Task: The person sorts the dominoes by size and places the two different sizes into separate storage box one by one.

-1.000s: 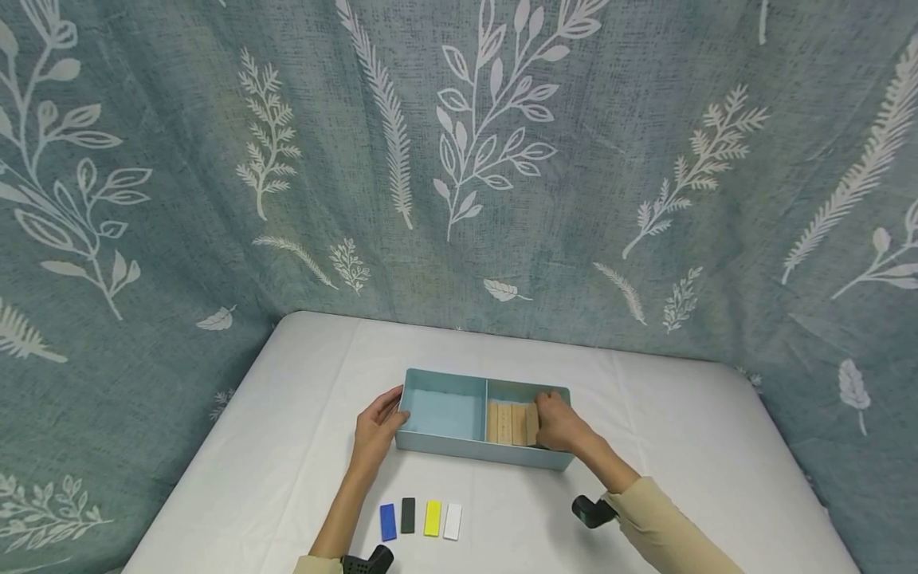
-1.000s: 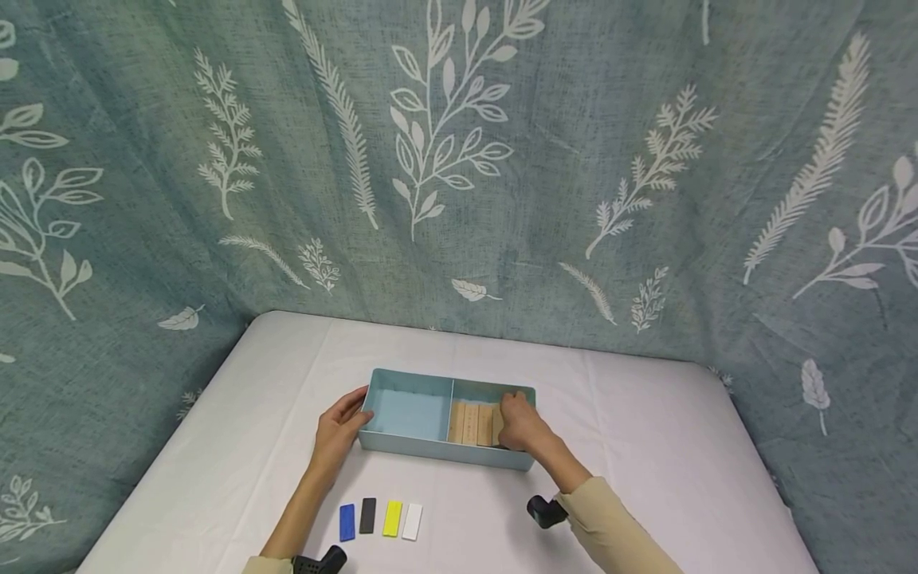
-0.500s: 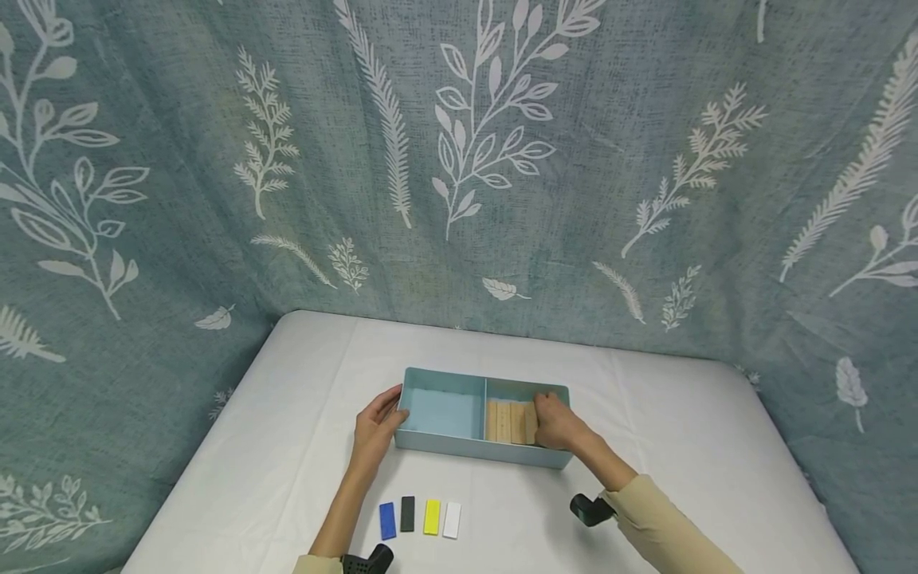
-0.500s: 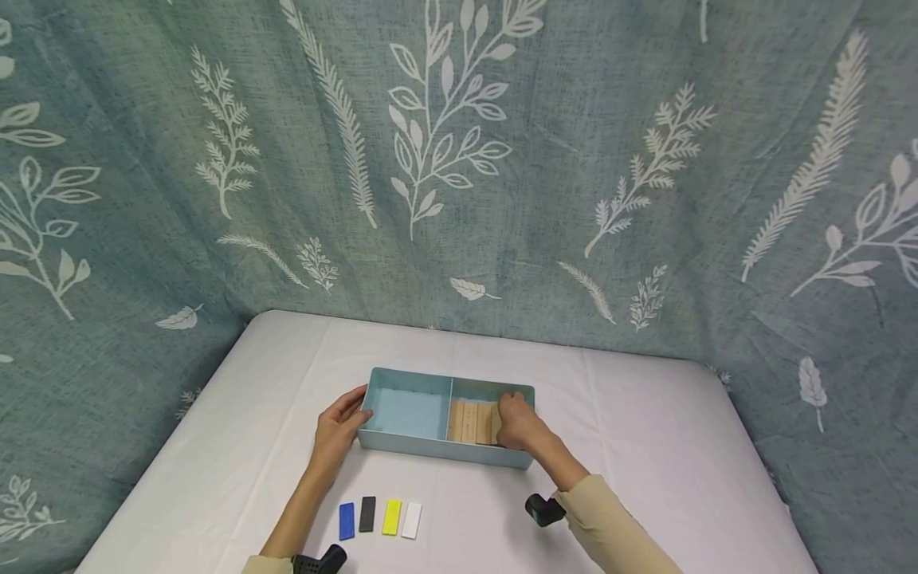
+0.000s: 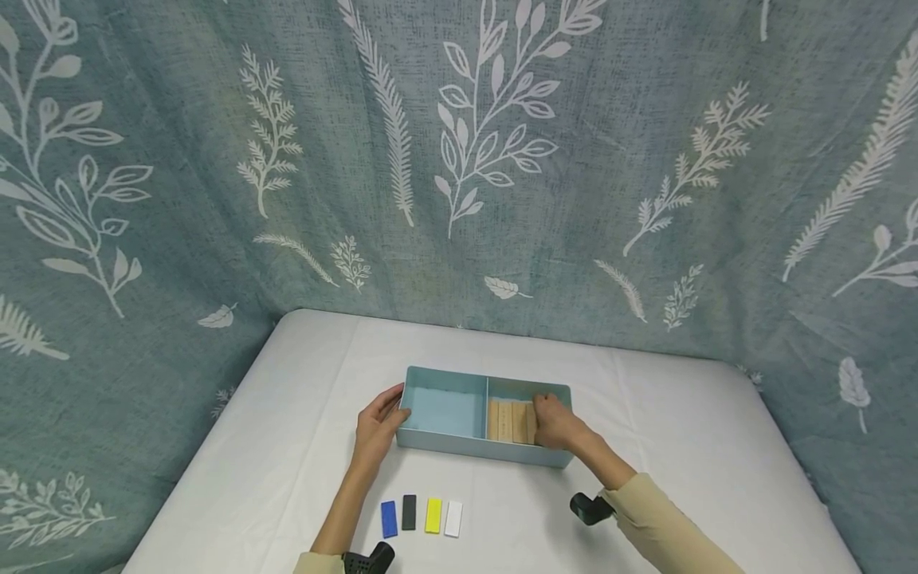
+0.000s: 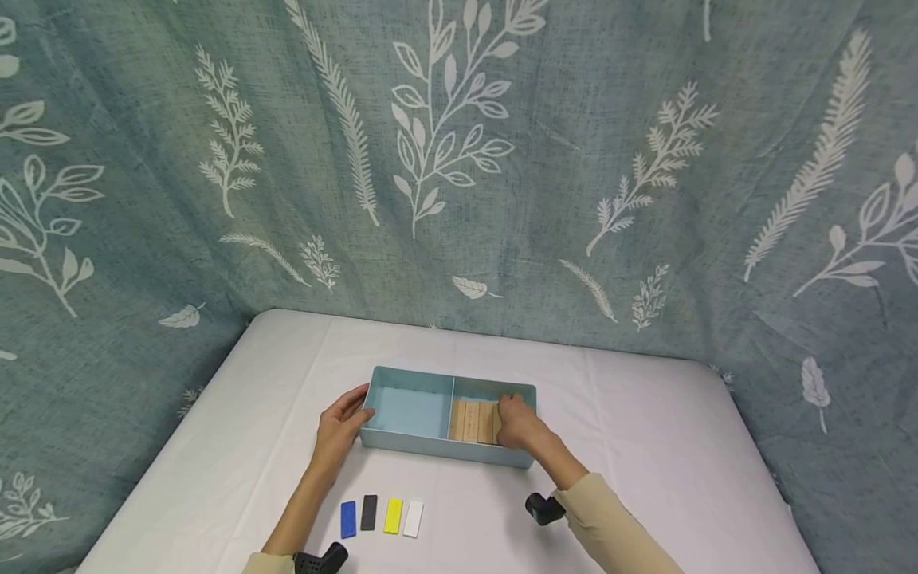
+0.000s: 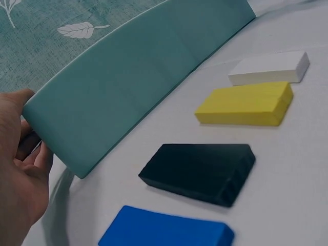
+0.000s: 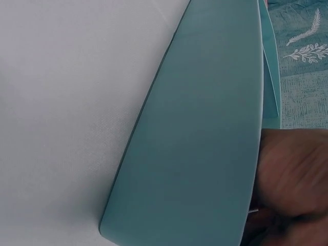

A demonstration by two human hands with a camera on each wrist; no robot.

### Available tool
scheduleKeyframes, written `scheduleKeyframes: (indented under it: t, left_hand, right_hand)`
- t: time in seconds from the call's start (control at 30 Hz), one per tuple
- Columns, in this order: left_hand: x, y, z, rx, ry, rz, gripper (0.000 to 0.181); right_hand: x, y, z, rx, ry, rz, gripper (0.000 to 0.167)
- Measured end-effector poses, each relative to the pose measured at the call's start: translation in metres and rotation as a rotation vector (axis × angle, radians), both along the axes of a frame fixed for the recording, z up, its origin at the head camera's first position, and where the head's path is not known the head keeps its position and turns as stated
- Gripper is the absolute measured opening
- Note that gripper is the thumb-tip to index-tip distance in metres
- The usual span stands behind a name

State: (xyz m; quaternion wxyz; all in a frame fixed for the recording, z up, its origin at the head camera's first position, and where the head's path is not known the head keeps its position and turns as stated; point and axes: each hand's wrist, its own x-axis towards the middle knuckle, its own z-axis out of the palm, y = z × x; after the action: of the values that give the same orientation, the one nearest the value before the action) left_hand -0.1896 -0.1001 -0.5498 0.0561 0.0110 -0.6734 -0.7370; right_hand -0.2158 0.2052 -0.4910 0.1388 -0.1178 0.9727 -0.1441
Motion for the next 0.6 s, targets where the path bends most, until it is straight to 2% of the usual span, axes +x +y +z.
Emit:
scheduleKeyframes:
  t: [0.1,0.17,0.6]
  left_hand:
    - [-0.005,-0.001,-0.013,0.004,-0.001,0.013,0.047]
    - [-0.006,-0.001,-0.015,0.002,0.002,0.018,0.047]
    - [-0.006,-0.002,-0.014,-0.021,0.007,0.023,0.047]
  right_hand:
    - [0.000,0.000,0.000,0.001,0.000,0.004,0.061]
    - [0.000,-0.001,0.001,0.000,0.000,0.007,0.061]
    - [0.001,-0.002,0.001,0.008,0.000,-0.001,0.067]
